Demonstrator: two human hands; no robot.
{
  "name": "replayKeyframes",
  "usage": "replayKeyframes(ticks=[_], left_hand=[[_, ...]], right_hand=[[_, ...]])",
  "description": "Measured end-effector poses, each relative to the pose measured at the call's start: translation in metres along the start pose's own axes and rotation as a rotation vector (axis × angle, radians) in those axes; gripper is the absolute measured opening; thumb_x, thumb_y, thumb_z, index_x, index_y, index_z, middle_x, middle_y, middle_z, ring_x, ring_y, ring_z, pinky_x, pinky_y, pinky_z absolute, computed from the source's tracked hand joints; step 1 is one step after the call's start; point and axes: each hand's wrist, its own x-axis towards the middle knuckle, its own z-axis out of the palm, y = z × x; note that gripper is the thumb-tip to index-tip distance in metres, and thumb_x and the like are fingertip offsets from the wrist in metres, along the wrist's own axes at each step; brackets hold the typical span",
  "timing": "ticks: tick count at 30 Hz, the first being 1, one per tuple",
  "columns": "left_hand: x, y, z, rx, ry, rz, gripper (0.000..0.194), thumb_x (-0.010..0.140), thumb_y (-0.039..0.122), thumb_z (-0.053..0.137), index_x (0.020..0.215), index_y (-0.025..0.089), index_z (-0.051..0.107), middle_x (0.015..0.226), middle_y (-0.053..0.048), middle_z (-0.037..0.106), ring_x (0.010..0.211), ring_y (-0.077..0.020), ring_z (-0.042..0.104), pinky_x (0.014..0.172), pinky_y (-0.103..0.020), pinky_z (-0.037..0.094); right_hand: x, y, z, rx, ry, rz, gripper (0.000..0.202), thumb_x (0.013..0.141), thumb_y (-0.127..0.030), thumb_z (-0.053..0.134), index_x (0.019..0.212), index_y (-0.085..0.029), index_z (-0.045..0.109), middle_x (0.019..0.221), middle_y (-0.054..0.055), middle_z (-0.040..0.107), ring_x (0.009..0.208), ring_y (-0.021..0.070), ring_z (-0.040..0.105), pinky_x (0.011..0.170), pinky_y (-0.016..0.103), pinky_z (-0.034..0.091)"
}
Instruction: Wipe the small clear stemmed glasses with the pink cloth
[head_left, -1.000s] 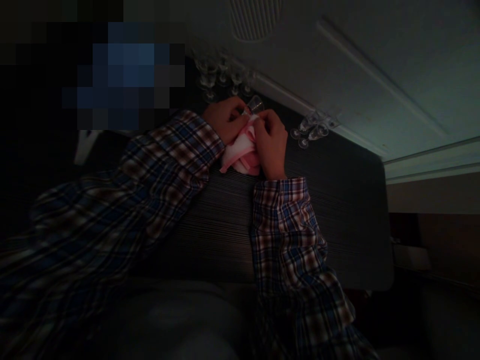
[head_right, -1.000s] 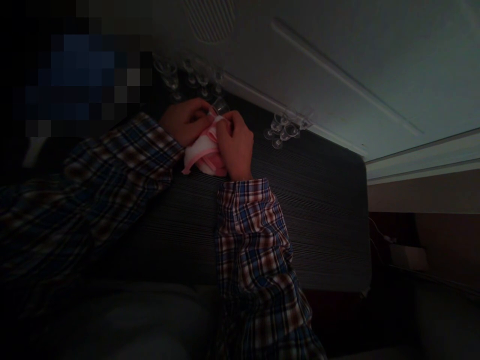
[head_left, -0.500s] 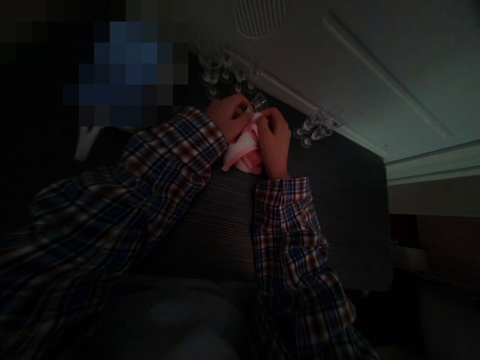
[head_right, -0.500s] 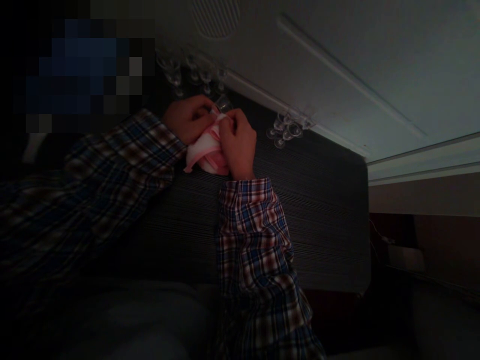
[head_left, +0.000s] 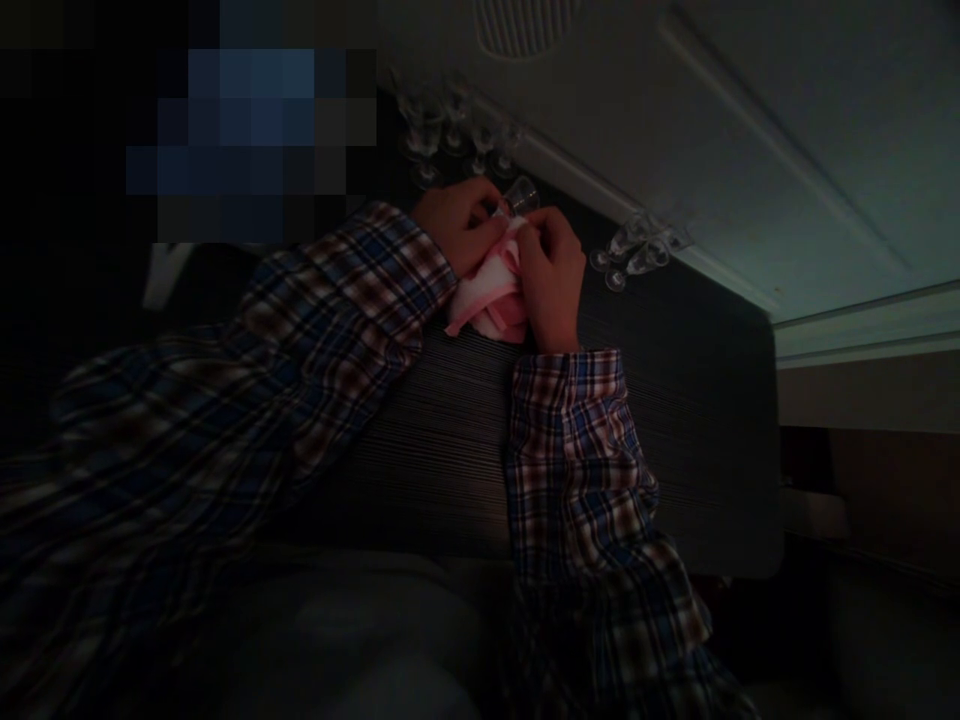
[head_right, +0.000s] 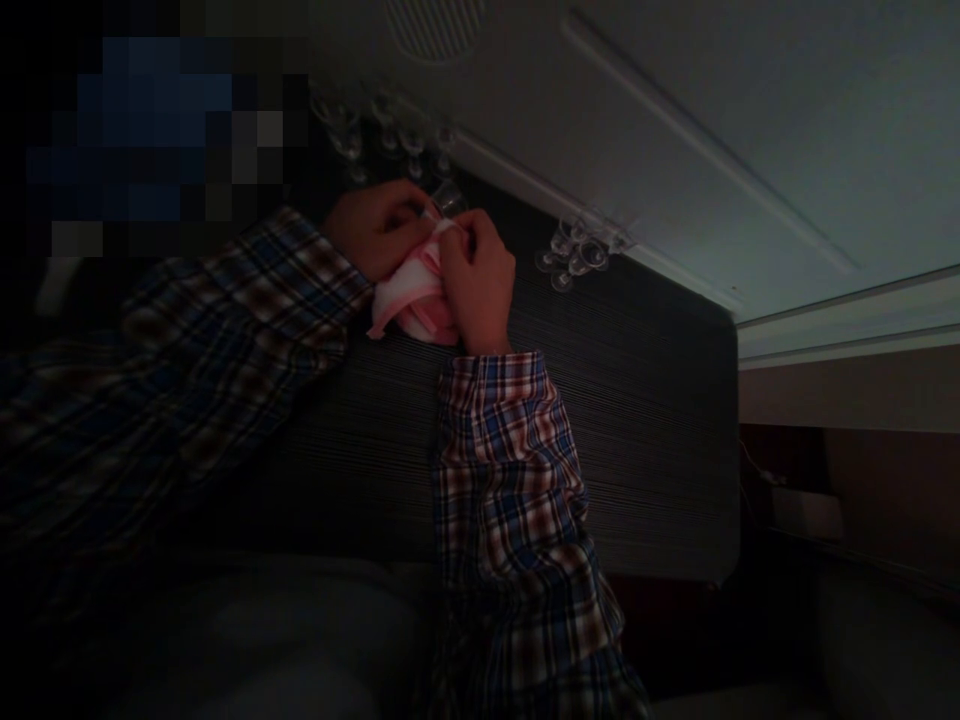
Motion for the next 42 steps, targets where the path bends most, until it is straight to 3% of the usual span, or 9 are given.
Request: replayKeyframes(ticks=[13, 20, 26, 29, 35, 42], left_hand=[[0.0009, -0.0056, 0.0024, -0.007, 0.034, 0.027, 0.023, 0.075, 0.027, 0.048, 0.09, 0.015, 0.061, 0.067, 0.001, 0.057, 0.059, -0.0079, 0.049, 0.055, -0.019, 0.034], [0.0003, -0.0029, 0.0015, -0.034, 0.027, 0.018, 0.025, 0.075, 0.026, 0.046, 0.089, 0.012, 0.061, 0.063, 0.001, 0.055, 0.054, -0.0073, 0.046, 0.053, -0.018, 0.032], [0.0008, -0.0027, 0.0018, -0.017, 0.03, 0.015, 0.024, 0.073, 0.023, 0.048, 0.09, 0.012, 0.061, 0.066, 0.001, 0.055, 0.06, -0.0083, 0.048, 0.057, -0.02, 0.033], [0.0002, -0.0021, 0.001, -0.024, 0.02, 0.025, 0.024, 0.074, 0.024, 0.047, 0.091, 0.013, 0.061, 0.064, 0.001, 0.054, 0.058, -0.0075, 0.047, 0.056, -0.019, 0.033], [-0.0002, -0.0037, 0.0009, -0.019, 0.029, 0.051, 0.025, 0.077, 0.028, 0.045, 0.09, 0.014, 0.06, 0.065, 0.001, 0.057, 0.059, -0.0081, 0.05, 0.053, -0.019, 0.032], [0.0004, -0.0053, 0.0018, -0.011, -0.008, 0.004, 0.024, 0.078, 0.03, 0.043, 0.092, 0.017, 0.058, 0.071, 0.001, 0.06, 0.062, -0.0092, 0.052, 0.059, -0.021, 0.037]], right_hand=[[0.0002, -0.0021, -0.0008, -0.075, 0.05, -0.062, 0.014, 0.082, -0.024, 0.036, 0.07, -0.021, 0.043, 0.068, -0.003, 0.049, 0.067, 0.0093, 0.046, 0.064, 0.022, 0.034], [0.0001, -0.0026, -0.0012, -0.122, 0.038, -0.062, 0.014, 0.082, -0.022, 0.035, 0.071, -0.02, 0.043, 0.07, -0.003, 0.05, 0.07, 0.0099, 0.048, 0.066, 0.022, 0.036], [0.0012, -0.0053, -0.0028, -0.085, -0.052, 0.043, 0.014, 0.083, -0.023, 0.033, 0.072, -0.022, 0.042, 0.075, -0.001, 0.05, 0.077, 0.0123, 0.05, 0.072, 0.026, 0.039], [0.0015, -0.0041, -0.0024, -0.082, -0.024, 0.02, 0.015, 0.083, -0.023, 0.034, 0.07, -0.022, 0.042, 0.074, -0.001, 0.05, 0.075, 0.013, 0.05, 0.072, 0.027, 0.039], [0.0012, -0.0011, 0.0003, -0.093, 0.035, -0.047, 0.014, 0.082, -0.019, 0.037, 0.07, -0.021, 0.043, 0.069, -0.003, 0.049, 0.07, 0.0098, 0.048, 0.068, 0.023, 0.037], [-0.0009, -0.0075, -0.0029, -0.029, 0.009, 0.015, 0.016, 0.083, -0.025, 0.036, 0.072, -0.018, 0.045, 0.069, -0.004, 0.048, 0.069, 0.0067, 0.046, 0.068, 0.02, 0.036]])
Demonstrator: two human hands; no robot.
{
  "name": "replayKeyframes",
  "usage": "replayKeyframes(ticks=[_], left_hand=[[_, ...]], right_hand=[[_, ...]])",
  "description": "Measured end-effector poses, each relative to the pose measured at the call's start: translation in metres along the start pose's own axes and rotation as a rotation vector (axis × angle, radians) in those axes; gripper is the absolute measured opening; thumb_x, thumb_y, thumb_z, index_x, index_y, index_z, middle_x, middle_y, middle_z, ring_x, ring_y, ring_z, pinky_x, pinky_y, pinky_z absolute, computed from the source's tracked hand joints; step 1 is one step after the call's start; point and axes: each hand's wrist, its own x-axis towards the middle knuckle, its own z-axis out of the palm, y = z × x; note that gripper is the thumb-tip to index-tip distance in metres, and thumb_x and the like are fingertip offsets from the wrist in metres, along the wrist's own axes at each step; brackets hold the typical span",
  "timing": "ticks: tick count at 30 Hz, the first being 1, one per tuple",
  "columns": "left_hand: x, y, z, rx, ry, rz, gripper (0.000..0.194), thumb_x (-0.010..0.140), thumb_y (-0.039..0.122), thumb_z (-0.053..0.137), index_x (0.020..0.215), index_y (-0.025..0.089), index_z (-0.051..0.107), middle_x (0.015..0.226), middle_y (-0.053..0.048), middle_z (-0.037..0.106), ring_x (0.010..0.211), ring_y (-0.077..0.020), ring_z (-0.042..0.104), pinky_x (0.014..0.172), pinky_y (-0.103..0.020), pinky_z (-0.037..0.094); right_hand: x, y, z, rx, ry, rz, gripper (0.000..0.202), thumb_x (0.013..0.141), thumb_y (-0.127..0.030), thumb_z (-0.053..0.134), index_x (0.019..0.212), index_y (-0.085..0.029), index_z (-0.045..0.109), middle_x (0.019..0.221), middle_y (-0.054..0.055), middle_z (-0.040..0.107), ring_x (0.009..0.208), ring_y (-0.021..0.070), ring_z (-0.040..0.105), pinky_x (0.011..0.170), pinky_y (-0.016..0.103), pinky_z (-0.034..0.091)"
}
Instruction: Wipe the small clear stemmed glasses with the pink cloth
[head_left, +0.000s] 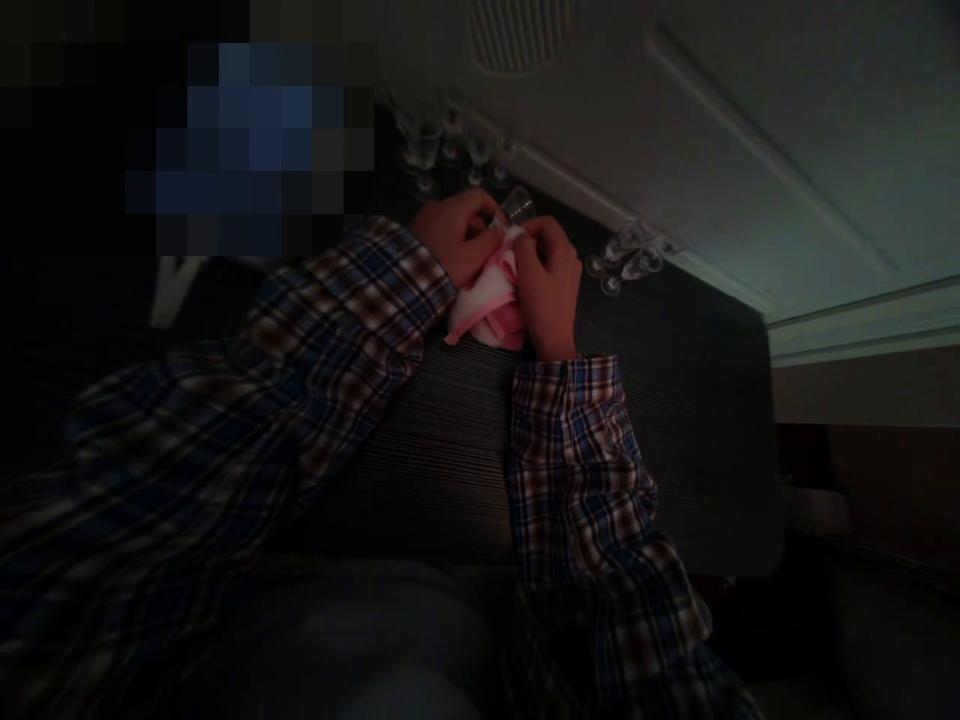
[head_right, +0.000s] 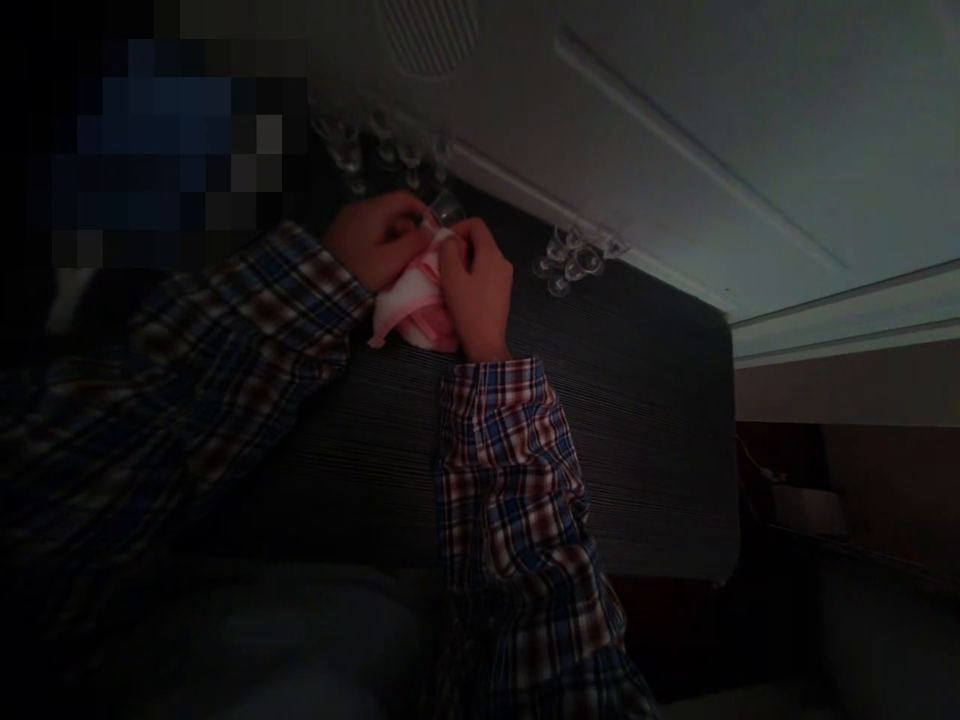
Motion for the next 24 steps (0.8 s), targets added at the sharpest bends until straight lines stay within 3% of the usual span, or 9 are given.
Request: replayKeyframes(ticks=[4, 17, 24], left_hand=[[0.0003, 0.0017, -0.0009, -0.021, -0.028, -0.017, 0.025, 0.077, 0.027, 0.043, 0.094, 0.016, 0.056, 0.073, 0.001, 0.061, 0.07, -0.0105, 0.055, 0.065, -0.021, 0.039], [0.0001, -0.0013, -0.0034, -0.019, -0.057, -0.02, 0.026, 0.077, 0.035, 0.041, 0.091, 0.019, 0.057, 0.067, 0.001, 0.061, 0.06, -0.0126, 0.054, 0.053, -0.021, 0.036], [-0.0011, -0.0001, -0.0056, -0.08, -0.095, -0.032, 0.026, 0.079, 0.036, 0.039, 0.091, 0.02, 0.055, 0.067, 0.001, 0.062, 0.061, -0.0126, 0.056, 0.055, -0.021, 0.038]], right_hand=[[-0.0014, -0.0015, -0.0016, 0.076, -0.014, 0.025, 0.019, 0.082, -0.03, 0.035, 0.076, -0.017, 0.048, 0.07, -0.003, 0.048, 0.07, 0.0082, 0.048, 0.069, 0.022, 0.037], [-0.0043, -0.0094, -0.0022, 0.081, 0.114, 0.026, 0.016, 0.08, -0.025, 0.035, 0.075, -0.02, 0.049, 0.068, -0.002, 0.051, 0.063, 0.0088, 0.047, 0.059, 0.021, 0.033], [-0.0045, -0.01, -0.001, 0.064, 0.092, 0.094, 0.017, 0.078, -0.027, 0.035, 0.076, -0.019, 0.05, 0.067, -0.003, 0.052, 0.063, 0.0097, 0.048, 0.058, 0.02, 0.033]])
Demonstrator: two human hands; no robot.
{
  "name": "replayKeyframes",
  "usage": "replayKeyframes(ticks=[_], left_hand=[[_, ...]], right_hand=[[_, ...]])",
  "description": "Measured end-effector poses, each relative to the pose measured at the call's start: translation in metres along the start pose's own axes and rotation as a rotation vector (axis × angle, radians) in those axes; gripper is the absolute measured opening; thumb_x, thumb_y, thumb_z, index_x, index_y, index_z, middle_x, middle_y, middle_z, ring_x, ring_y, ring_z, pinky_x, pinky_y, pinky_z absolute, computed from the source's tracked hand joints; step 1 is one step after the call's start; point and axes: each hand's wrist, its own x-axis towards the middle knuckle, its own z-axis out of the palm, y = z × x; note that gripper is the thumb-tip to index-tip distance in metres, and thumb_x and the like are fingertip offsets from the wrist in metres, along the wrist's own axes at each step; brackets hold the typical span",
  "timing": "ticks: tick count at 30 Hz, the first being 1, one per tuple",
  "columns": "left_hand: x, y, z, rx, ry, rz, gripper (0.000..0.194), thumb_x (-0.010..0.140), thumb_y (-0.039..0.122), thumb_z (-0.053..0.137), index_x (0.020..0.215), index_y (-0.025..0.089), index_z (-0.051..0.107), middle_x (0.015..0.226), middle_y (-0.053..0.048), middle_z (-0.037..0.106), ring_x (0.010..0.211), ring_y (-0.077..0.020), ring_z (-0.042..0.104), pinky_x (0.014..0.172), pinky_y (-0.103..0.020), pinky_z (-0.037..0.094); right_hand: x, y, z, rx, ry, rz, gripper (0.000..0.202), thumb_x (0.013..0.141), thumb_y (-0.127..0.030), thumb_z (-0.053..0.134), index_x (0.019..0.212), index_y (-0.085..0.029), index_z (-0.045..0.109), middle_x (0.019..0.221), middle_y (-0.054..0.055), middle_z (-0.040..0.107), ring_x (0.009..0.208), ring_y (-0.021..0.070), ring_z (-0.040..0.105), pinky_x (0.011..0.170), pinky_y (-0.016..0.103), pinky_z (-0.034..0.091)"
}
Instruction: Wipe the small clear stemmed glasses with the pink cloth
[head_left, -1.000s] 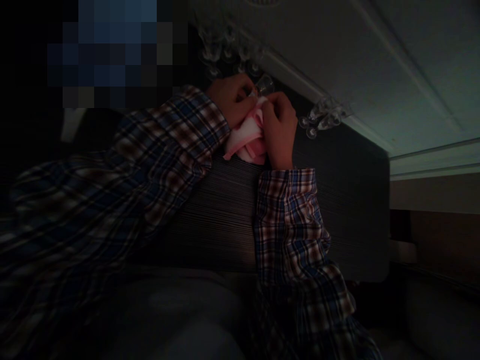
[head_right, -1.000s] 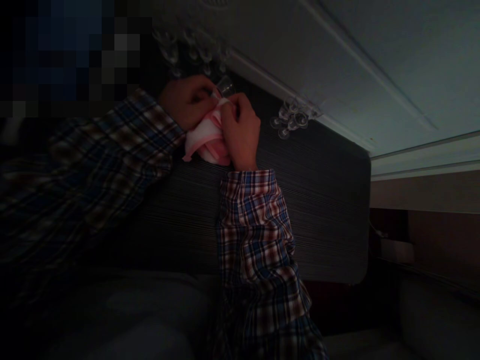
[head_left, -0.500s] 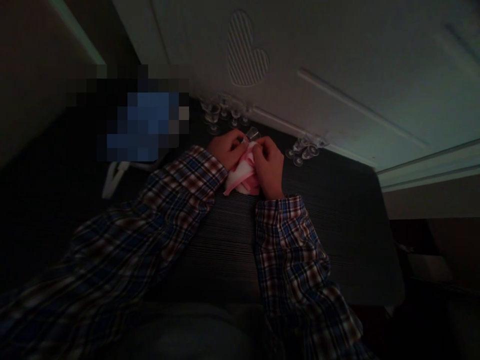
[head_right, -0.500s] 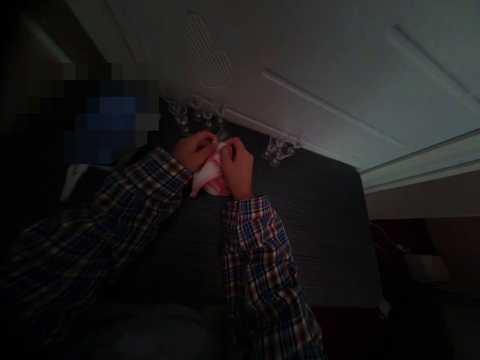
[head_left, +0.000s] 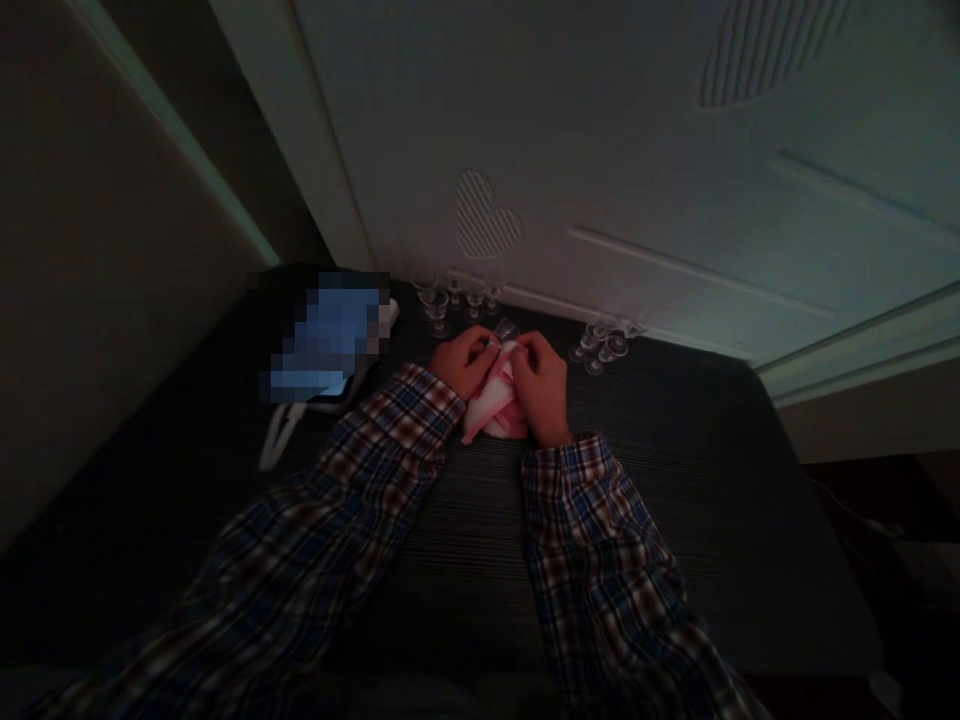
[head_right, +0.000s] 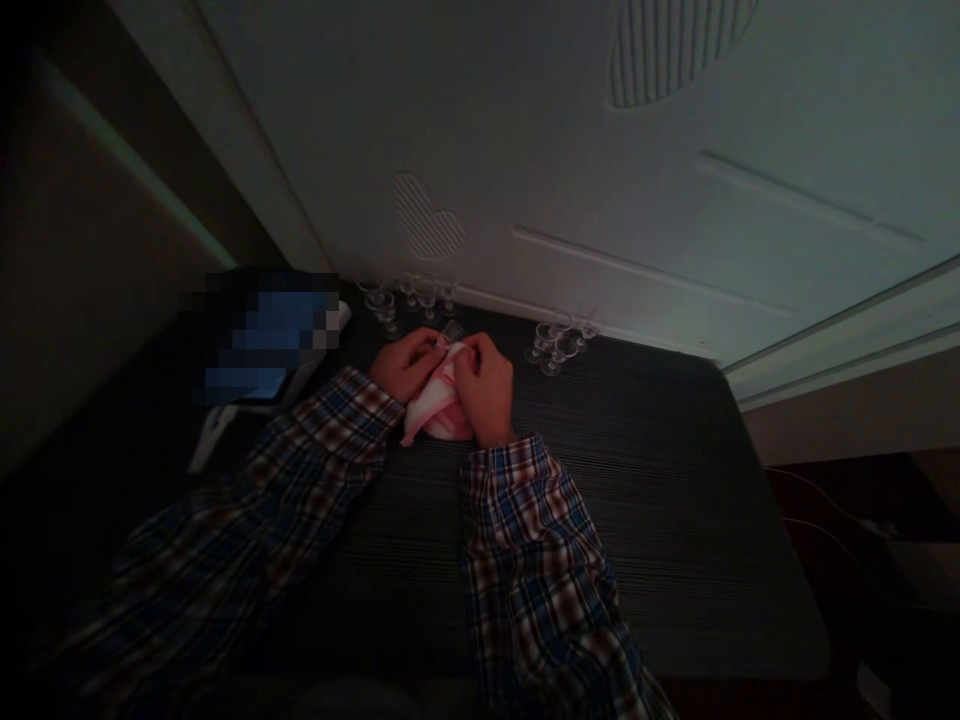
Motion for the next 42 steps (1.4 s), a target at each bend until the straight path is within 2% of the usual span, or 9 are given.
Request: replayKeyframes(ticks=[4, 15, 20, 24, 37, 42], left_hand=[[0.0001, -0.0008, -0.0011, 0.012, -0.024, -0.006, 0.025, 0.079, 0.035, 0.039, 0.091, 0.02, 0.054, 0.072, 0.0, 0.063, 0.065, -0.014, 0.057, 0.056, -0.022, 0.039], [-0.0011, -0.0059, -0.0011, 0.018, -0.056, -0.02, 0.023, 0.08, 0.037, 0.038, 0.09, 0.023, 0.052, 0.061, 0.002, 0.059, 0.056, -0.0136, 0.055, 0.05, -0.022, 0.039], [-0.0003, -0.0091, 0.0004, -0.046, -0.056, 0.003, 0.021, 0.08, 0.036, 0.039, 0.091, 0.023, 0.051, 0.075, 0.0, 0.062, 0.067, -0.0143, 0.059, 0.061, -0.024, 0.044], [-0.0012, -0.0097, 0.0003, -0.074, -0.053, 0.012, 0.022, 0.08, 0.038, 0.04, 0.092, 0.024, 0.051, 0.078, 0.0, 0.062, 0.069, -0.0144, 0.059, 0.062, -0.024, 0.045], [-0.0026, -0.0062, 0.0013, -0.073, -0.056, 0.014, 0.023, 0.08, 0.035, 0.041, 0.094, 0.021, 0.052, 0.071, 0.001, 0.06, 0.063, -0.0112, 0.057, 0.056, -0.019, 0.042], [-0.0022, -0.0061, 0.0016, -0.086, -0.054, 0.019, 0.023, 0.08, 0.038, 0.042, 0.091, 0.021, 0.051, 0.077, 0.001, 0.06, 0.068, -0.0113, 0.057, 0.06, -0.019, 0.043]], right_hand=[[-0.0007, -0.0047, -0.0009, 0.026, 0.027, 0.009, 0.018, 0.079, -0.028, 0.035, 0.077, -0.019, 0.051, 0.067, -0.003, 0.052, 0.061, 0.0099, 0.048, 0.057, 0.02, 0.034], [-0.0009, -0.0072, -0.0005, 0.047, 0.035, 0.049, 0.017, 0.078, -0.026, 0.035, 0.075, -0.022, 0.051, 0.066, -0.002, 0.054, 0.061, 0.0127, 0.051, 0.057, 0.023, 0.036], [-0.0009, -0.0066, -0.0008, 0.045, 0.063, 0.033, 0.017, 0.077, -0.027, 0.035, 0.075, -0.022, 0.052, 0.067, -0.002, 0.055, 0.061, 0.0134, 0.05, 0.058, 0.024, 0.035], [-0.0016, -0.0047, -0.0008, 0.038, 0.05, 0.049, 0.017, 0.077, -0.027, 0.036, 0.076, -0.022, 0.052, 0.066, -0.002, 0.056, 0.061, 0.0139, 0.05, 0.058, 0.024, 0.035], [-0.0009, 0.0021, 0.0015, 0.046, 0.099, 0.11, 0.02, 0.078, -0.027, 0.036, 0.076, -0.019, 0.054, 0.067, -0.002, 0.056, 0.062, 0.0111, 0.05, 0.058, 0.021, 0.033], [-0.0012, 0.0005, 0.0009, 0.072, 0.116, 0.086, 0.019, 0.079, -0.027, 0.036, 0.077, -0.019, 0.053, 0.068, -0.003, 0.054, 0.062, 0.01, 0.049, 0.058, 0.02, 0.033]])
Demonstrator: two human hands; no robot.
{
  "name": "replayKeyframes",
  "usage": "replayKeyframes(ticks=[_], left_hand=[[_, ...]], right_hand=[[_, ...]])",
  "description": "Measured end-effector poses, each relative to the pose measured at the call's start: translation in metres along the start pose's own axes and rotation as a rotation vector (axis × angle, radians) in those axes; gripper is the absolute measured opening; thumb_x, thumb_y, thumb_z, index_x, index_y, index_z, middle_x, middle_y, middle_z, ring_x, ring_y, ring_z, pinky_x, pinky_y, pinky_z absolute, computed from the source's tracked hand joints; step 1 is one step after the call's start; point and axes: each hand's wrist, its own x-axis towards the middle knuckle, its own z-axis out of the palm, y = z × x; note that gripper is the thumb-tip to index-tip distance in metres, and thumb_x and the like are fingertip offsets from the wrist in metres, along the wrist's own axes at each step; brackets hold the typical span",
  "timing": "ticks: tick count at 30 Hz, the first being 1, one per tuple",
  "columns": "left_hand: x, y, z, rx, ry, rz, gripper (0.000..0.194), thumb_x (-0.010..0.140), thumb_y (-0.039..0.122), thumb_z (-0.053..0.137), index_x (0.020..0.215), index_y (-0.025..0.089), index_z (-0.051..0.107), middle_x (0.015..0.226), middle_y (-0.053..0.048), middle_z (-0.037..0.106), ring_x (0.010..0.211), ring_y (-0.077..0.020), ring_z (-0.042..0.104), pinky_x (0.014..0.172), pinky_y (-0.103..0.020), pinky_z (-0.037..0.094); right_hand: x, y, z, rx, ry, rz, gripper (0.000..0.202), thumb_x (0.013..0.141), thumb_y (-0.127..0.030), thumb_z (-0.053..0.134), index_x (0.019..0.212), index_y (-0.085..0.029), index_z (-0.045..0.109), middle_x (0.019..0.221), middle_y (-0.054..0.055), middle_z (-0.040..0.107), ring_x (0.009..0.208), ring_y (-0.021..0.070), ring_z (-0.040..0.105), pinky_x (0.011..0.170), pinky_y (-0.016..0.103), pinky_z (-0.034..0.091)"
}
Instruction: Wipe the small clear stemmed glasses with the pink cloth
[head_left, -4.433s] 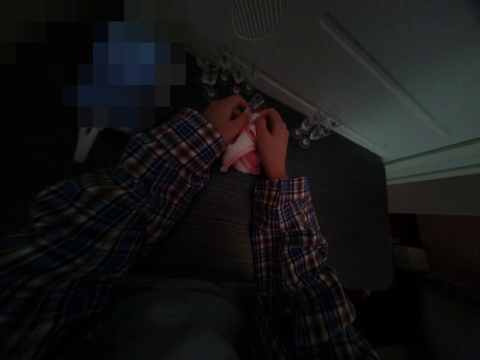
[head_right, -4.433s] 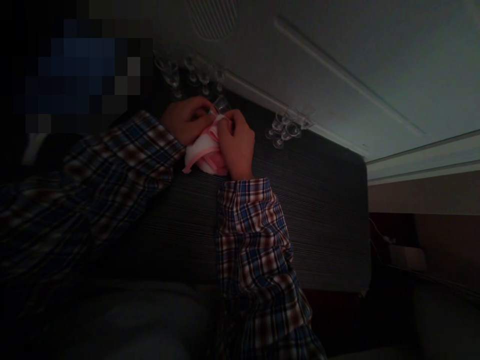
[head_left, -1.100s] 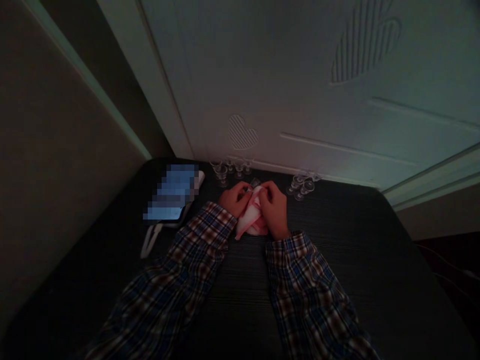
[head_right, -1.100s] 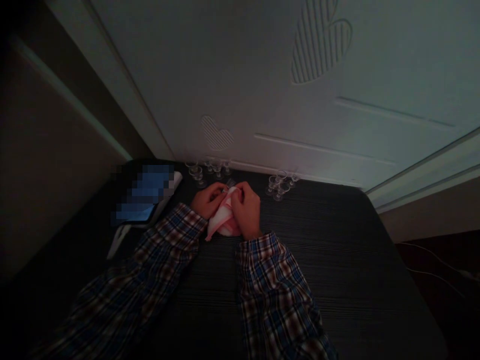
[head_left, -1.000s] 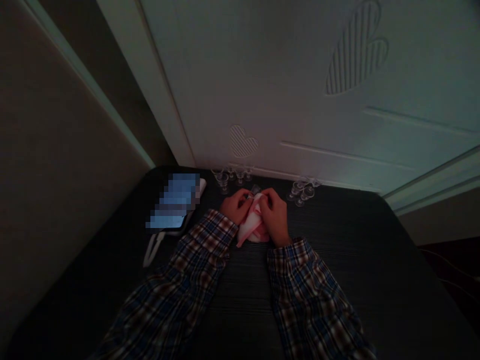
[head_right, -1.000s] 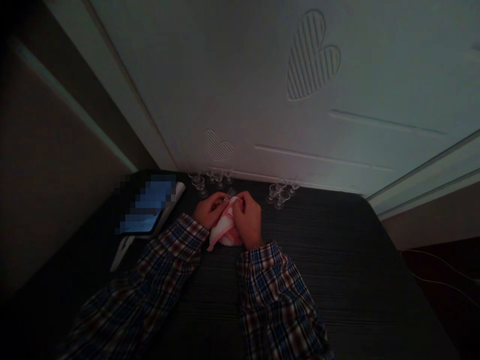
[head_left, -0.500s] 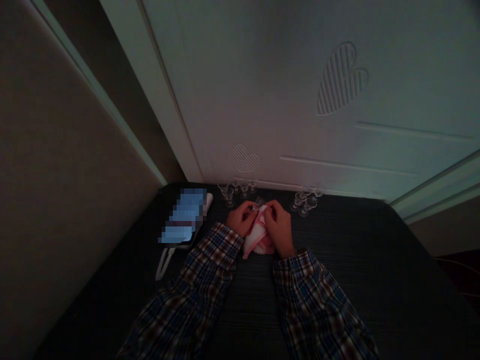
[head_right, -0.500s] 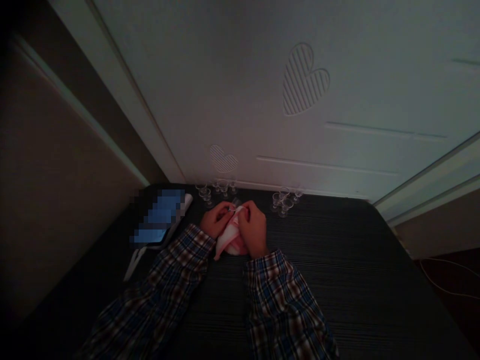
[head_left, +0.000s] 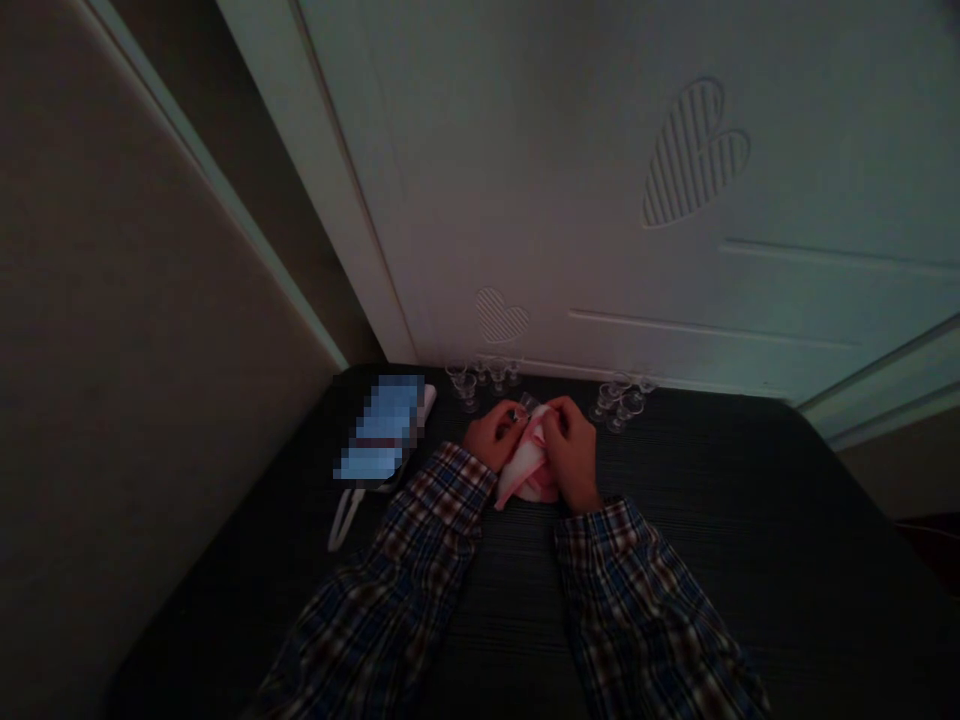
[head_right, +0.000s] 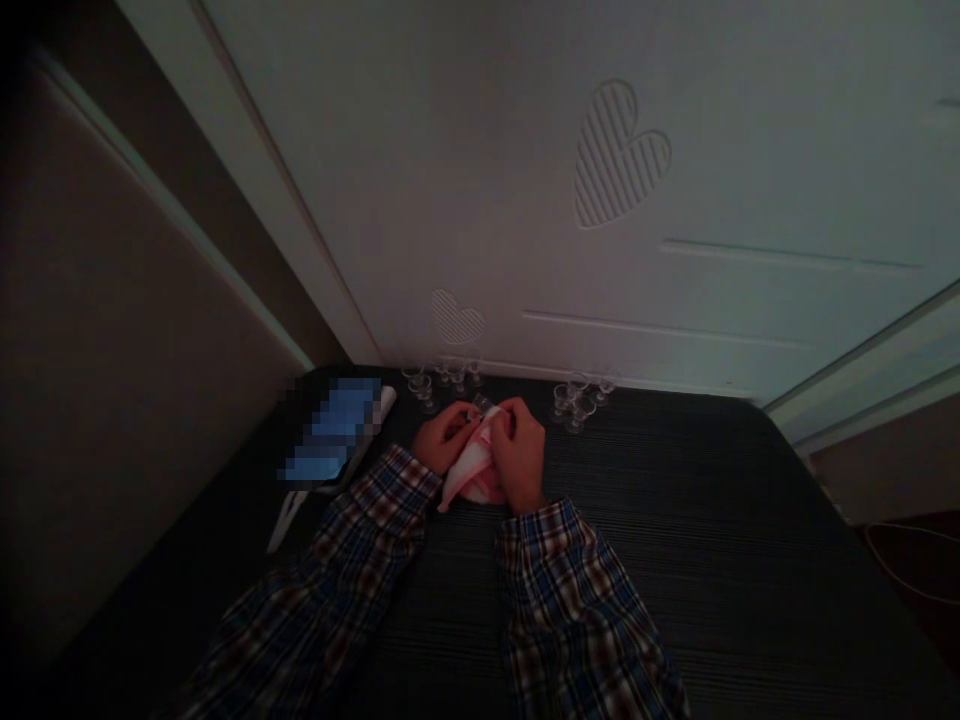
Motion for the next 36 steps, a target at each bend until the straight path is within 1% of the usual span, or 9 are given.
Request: replayKeyframes(ticks=[4, 9, 11, 14, 16, 19, 24, 29, 36], left_hand=[[-0.001, 0.0013, -0.0007, 0.004, 0.004, 0.017, 0.021, 0.08, 0.038, 0.041, 0.084, 0.02, 0.05, 0.076, 0.002, 0.06, 0.069, -0.0109, 0.057, 0.062, -0.019, 0.042], [-0.002, 0.0033, -0.0024, 0.052, -0.025, -0.003, 0.026, 0.082, 0.041, 0.038, 0.086, 0.02, 0.052, 0.069, 0.003, 0.059, 0.061, -0.0105, 0.055, 0.056, -0.019, 0.041], [-0.0015, 0.0035, -0.0029, 0.07, -0.034, 0.014, 0.027, 0.082, 0.041, 0.036, 0.089, 0.02, 0.053, 0.074, 0.002, 0.061, 0.065, -0.0111, 0.056, 0.06, -0.02, 0.042], [-0.0004, 0.003, -0.0028, 0.089, -0.03, 0.051, 0.029, 0.085, 0.039, 0.032, 0.093, 0.021, 0.054, 0.088, 0.001, 0.062, 0.079, -0.0126, 0.057, 0.071, -0.022, 0.042], [0.0, 0.0023, -0.0019, 0.108, -0.027, 0.055, 0.031, 0.086, 0.037, 0.028, 0.094, 0.022, 0.054, 0.091, 0.0, 0.062, 0.082, -0.0133, 0.057, 0.073, -0.023, 0.042], [-0.0008, 0.0025, -0.0002, 0.132, -0.025, 0.029, 0.032, 0.087, 0.037, 0.027, 0.095, 0.021, 0.054, 0.092, -0.001, 0.062, 0.083, -0.0144, 0.058, 0.072, -0.024, 0.042], [-0.0027, 0.0055, 0.0006, 0.102, 0.021, -0.047, 0.031, 0.083, 0.041, 0.037, 0.103, 0.02, 0.046, 0.086, -0.002, 0.063, 0.077, -0.015, 0.059, 0.066, -0.023, 0.044], [-0.0015, 0.0052, -0.0012, 0.06, -0.011, -0.036, 0.027, 0.083, 0.04, 0.035, 0.097, 0.022, 0.049, 0.079, 0.001, 0.063, 0.07, -0.0127, 0.059, 0.061, -0.021, 0.043], [-0.0004, 0.0052, -0.0028, 0.07, -0.018, 0.007, 0.03, 0.085, 0.037, 0.031, 0.1, 0.022, 0.052, 0.092, 0.0, 0.062, 0.084, -0.0131, 0.058, 0.076, -0.022, 0.042]], right_hand=[[-0.0007, -0.0023, -0.0013, 0.008, -0.014, -0.04, 0.019, 0.08, -0.027, 0.035, 0.078, -0.018, 0.052, 0.067, -0.003, 0.052, 0.061, 0.0095, 0.048, 0.058, 0.02, 0.033], [0.0, -0.0027, -0.0015, -0.002, -0.024, -0.037, 0.018, 0.08, -0.026, 0.036, 0.076, -0.018, 0.052, 0.065, -0.004, 0.051, 0.061, 0.0092, 0.047, 0.057, 0.02, 0.032], [0.0002, -0.0025, -0.0013, -0.003, -0.029, -0.031, 0.018, 0.08, -0.025, 0.036, 0.076, -0.018, 0.052, 0.065, -0.004, 0.051, 0.06, 0.0092, 0.047, 0.056, 0.02, 0.032], [-0.0002, -0.0026, -0.0016, 0.0, -0.039, -0.04, 0.018, 0.08, -0.026, 0.035, 0.077, -0.018, 0.052, 0.066, -0.004, 0.051, 0.061, 0.0092, 0.047, 0.057, 0.02, 0.032], [-0.0008, -0.0028, -0.0019, 0.002, -0.041, -0.057, 0.018, 0.08, -0.026, 0.035, 0.077, -0.018, 0.051, 0.066, -0.003, 0.051, 0.061, 0.0092, 0.047, 0.057, 0.02, 0.033], [-0.0015, -0.0033, -0.0022, 0.001, -0.04, -0.063, 0.017, 0.08, -0.026, 0.036, 0.077, -0.018, 0.051, 0.066, -0.004, 0.05, 0.061, 0.0092, 0.046, 0.058, 0.02, 0.033], [-0.0014, -0.0047, -0.0017, 0.007, -0.036, -0.059, 0.018, 0.08, -0.026, 0.036, 0.076, -0.018, 0.051, 0.066, -0.004, 0.05, 0.061, 0.0096, 0.047, 0.057, 0.02, 0.032], [-0.0011, -0.0062, -0.0014, 0.005, -0.048, -0.048, 0.018, 0.08, -0.025, 0.036, 0.075, -0.018, 0.052, 0.064, -0.004, 0.05, 0.059, 0.009, 0.046, 0.056, 0.02, 0.032], [-0.0006, -0.0028, 0.0003, -0.01, -0.05, -0.027, 0.019, 0.079, -0.026, 0.036, 0.076, -0.018, 0.053, 0.065, -0.004, 0.051, 0.06, 0.0094, 0.047, 0.056, 0.02, 0.032]])
